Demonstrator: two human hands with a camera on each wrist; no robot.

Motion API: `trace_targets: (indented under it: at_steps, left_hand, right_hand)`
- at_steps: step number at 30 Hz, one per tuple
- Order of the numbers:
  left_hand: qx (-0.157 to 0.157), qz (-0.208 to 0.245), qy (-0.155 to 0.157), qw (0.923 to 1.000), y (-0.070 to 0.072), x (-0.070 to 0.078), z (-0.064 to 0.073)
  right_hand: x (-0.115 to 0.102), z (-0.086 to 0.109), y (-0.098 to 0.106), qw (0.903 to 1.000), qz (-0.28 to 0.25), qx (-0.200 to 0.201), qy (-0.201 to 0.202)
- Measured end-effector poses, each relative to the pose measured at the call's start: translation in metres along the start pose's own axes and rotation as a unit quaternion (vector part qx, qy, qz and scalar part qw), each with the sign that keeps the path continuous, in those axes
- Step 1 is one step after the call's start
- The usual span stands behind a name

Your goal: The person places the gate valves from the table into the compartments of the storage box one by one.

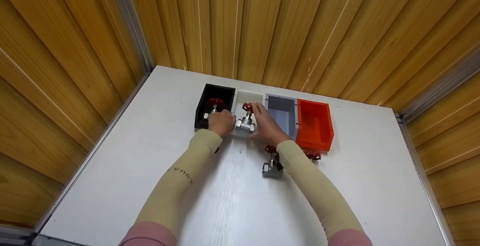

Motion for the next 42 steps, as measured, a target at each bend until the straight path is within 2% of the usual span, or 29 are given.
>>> trace_targets:
  at_steps: [8,16,26,35,42]
  left_hand:
    - [0.003,0.009,0.003,0.9999,-0.001,-0.001,0.000]
    - [0.013,-0.005,-0.006,0.9999,-0.003,-0.001,0.002]
    - [0.001,-0.013,-0.003,0.9999,-0.003,-0.001,0.001]
    - [-0.013,-0.001,0.001,0.9999,-0.003,-0.001,-0.001]
    - [0.007,0.000,-0.005,1.0000,-0.004,-0.003,0.001]
  right_hand:
    - [0.002,-0.005,0.000,0.9998,0.013,0.000,-0.012]
    - [0.005,-0.010,-0.003,0.9995,0.025,0.018,-0.001]
    - [0.008,-0.014,-0.007,0.9996,0.009,0.014,-0.024]
    - [0.006,-0.018,-0.005,0.9996,0.016,0.015,-0.016]
    - [0.010,-0.020,-0.005,0.9991,0.031,0.029,0.002]
Point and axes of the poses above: each hand's wrist, its own z-axis away from the middle knuckle, its own y-axis out of the back of the hand, x = y × z, the point moved 1 cm from there along -z, towards the middle knuckle, and after that the axes turned 2 degrees about y, right-handed, at the moved point
